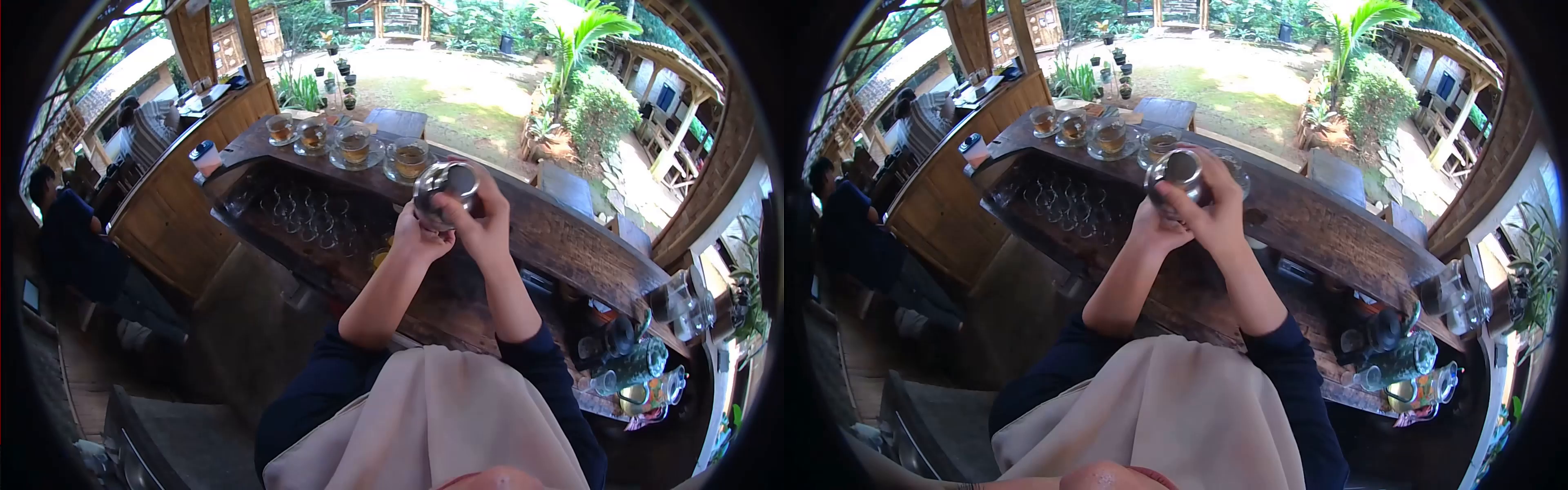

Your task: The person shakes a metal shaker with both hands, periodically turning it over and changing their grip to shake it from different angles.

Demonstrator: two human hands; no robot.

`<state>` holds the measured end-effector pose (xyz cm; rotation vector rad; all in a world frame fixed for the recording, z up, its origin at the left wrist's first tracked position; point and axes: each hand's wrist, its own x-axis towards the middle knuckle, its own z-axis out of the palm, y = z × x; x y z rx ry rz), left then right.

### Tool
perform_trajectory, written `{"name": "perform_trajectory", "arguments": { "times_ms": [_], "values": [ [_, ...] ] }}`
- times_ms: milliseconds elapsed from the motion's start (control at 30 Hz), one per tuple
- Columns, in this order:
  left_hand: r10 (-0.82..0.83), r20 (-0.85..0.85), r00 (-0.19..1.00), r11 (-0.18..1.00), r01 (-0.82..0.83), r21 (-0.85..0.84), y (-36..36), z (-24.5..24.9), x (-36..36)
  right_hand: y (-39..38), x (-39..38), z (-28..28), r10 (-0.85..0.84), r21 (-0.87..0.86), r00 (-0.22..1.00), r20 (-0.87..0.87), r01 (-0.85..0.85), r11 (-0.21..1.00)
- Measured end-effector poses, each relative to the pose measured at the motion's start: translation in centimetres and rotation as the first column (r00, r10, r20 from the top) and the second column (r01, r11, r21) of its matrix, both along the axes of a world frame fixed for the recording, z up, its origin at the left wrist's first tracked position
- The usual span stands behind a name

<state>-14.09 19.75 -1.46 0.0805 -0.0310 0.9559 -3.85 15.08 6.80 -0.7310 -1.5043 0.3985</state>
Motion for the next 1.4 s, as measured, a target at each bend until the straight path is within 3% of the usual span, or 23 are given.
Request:
{"name": "perform_trajectory", "arguments": {
  "times_ms": [67, 133, 167, 333, 433, 467, 500, 567, 600, 633, 700, 767, 833, 900, 933, 967, 1033, 1067, 1100, 1167, 1200, 1300, 1400],
  "values": [
    [0.057, -0.177, 0.983, 0.996, -0.069, -0.062, 1.5, 0.8, 1.4, -3.0, 0.9, 2.6, -0.059, 0.202, 0.991, 0.120, 0.033, 0.979],
    [-0.596, 0.417, 0.686, 0.803, 0.521, 0.290, -2.0, 4.1, 0.9, -8.1, 1.7, 5.6, -0.203, 0.490, 0.879, 0.432, -0.040, 0.871],
    [-0.245, 0.140, 0.959, 0.939, 0.199, 0.279, -7.2, 10.3, 0.5, -10.3, 2.2, 6.7, -0.303, 0.582, 0.742, 0.598, -0.142, 0.801],
    [-0.163, 0.096, 0.982, 0.827, 0.083, 0.556, -7.4, 8.1, 3.9, -11.2, 6.1, 5.1, -0.133, 0.811, 0.901, 0.413, -0.297, 0.504],
    [-0.214, 0.074, 0.974, 0.959, 0.196, 0.203, -4.4, 6.1, 9.1, -8.0, 9.6, 5.0, -0.383, 0.521, 0.849, 0.365, 0.154, 0.839],
    [-0.167, -0.223, 0.960, 0.984, 0.175, 0.014, -4.3, 5.5, 11.0, -8.6, 10.4, 5.6, -0.203, -0.148, 0.942, 0.266, 0.248, 0.957],
    [-0.157, -0.508, 0.847, 0.984, 0.091, -0.153, -3.9, 4.5, 12.7, -9.6, 11.0, 5.6, -0.231, -0.140, 0.936, 0.267, 0.274, 0.951],
    [-0.561, 0.130, 0.818, 0.813, 0.515, 0.272, -3.5, 2.2, 13.9, -11.4, 12.3, 5.7, -0.319, 0.130, 0.930, 0.182, 0.299, 0.945],
    [-0.305, 0.013, 0.952, 0.920, 0.292, 0.263, -8.3, 8.0, 14.1, -13.6, 12.5, 6.2, -0.440, 0.386, 0.843, 0.308, 0.312, 0.868],
    [-0.571, 0.249, 0.782, 0.770, 0.405, 0.494, -8.4, 8.2, 14.4, -16.4, 12.3, 7.4, -0.416, 0.522, 0.816, 0.401, 0.169, 0.836],
    [-0.619, 0.000, 0.786, 0.655, 0.516, 0.551, -12.3, 14.1, 14.3, -21.2, 12.9, 7.0, -0.577, 0.744, 0.636, 0.512, 0.007, 0.668],
    [-0.272, 0.096, 0.957, 0.540, 0.069, 0.839, -13.9, 14.4, 16.8, -20.6, 15.0, 7.1, -0.630, 0.855, 0.661, 0.408, -0.033, 0.518],
    [-0.294, -0.160, 0.942, 0.637, 0.318, 0.702, -11.7, 13.7, 21.2, -20.2, 17.2, 7.1, -0.629, 0.977, 0.749, 0.209, -0.125, 0.175],
    [-0.677, -0.140, 0.722, 0.468, 0.570, 0.676, -9.5, 14.3, 25.3, -21.7, 20.4, 7.9, -0.778, 0.820, 0.542, 0.318, 0.255, 0.513],
    [-0.061, -0.173, 0.983, 0.313, 0.184, 0.932, -10.3, 13.3, 27.3, -20.8, 21.7, 8.5, -0.752, 0.685, 0.605, 0.261, 0.433, 0.586],
    [0.534, 0.113, 0.838, -0.117, -0.059, 0.991, -11.0, 12.5, 29.6, -20.5, 22.4, 8.1, -0.623, 0.314, 0.775, 0.105, 0.569, 0.760],
    [0.457, 0.063, 0.887, -0.003, -0.069, 0.998, -11.2, 12.4, 32.2, -23.2, 23.1, 9.3, -0.711, 0.420, 0.697, 0.090, 0.621, 0.662],
    [-0.143, -0.110, 0.984, 0.358, 0.155, 0.921, -13.2, 15.2, 31.0, -24.8, 23.2, 10.4, -0.721, 0.432, 0.686, 0.097, 0.623, 0.652],
    [-0.709, -0.048, 0.704, 0.473, 0.525, 0.707, -15.3, 17.6, 29.6, -27.1, 22.5, 11.0, -0.770, 0.663, 0.604, 0.205, 0.493, 0.563],
    [-0.577, -0.202, 0.791, 0.554, 0.561, 0.615, -19.7, 20.8, 28.0, -31.6, 20.2, 10.6, -0.806, 0.830, 0.521, 0.280, 0.291, 0.476],
    [-0.534, -0.023, 0.845, 0.493, 0.334, 0.803, -20.9, 21.2, 28.4, -27.9, 19.3, 10.5, -0.746, 0.985, 0.661, -0.086, 0.171, 0.038],
    [-0.507, 0.085, 0.858, 0.324, 0.099, 0.941, -21.3, 22.5, 31.2, -31.5, 20.3, 9.6, -0.783, 0.928, 0.621, 0.043, 0.265, 0.262],
    [-0.433, -0.364, 0.824, 0.410, 0.540, 0.735, -18.2, 21.5, 38.3, -31.4, 26.4, 12.6, -0.945, 0.813, 0.305, 0.122, 0.515, 0.271]
  ]
}}
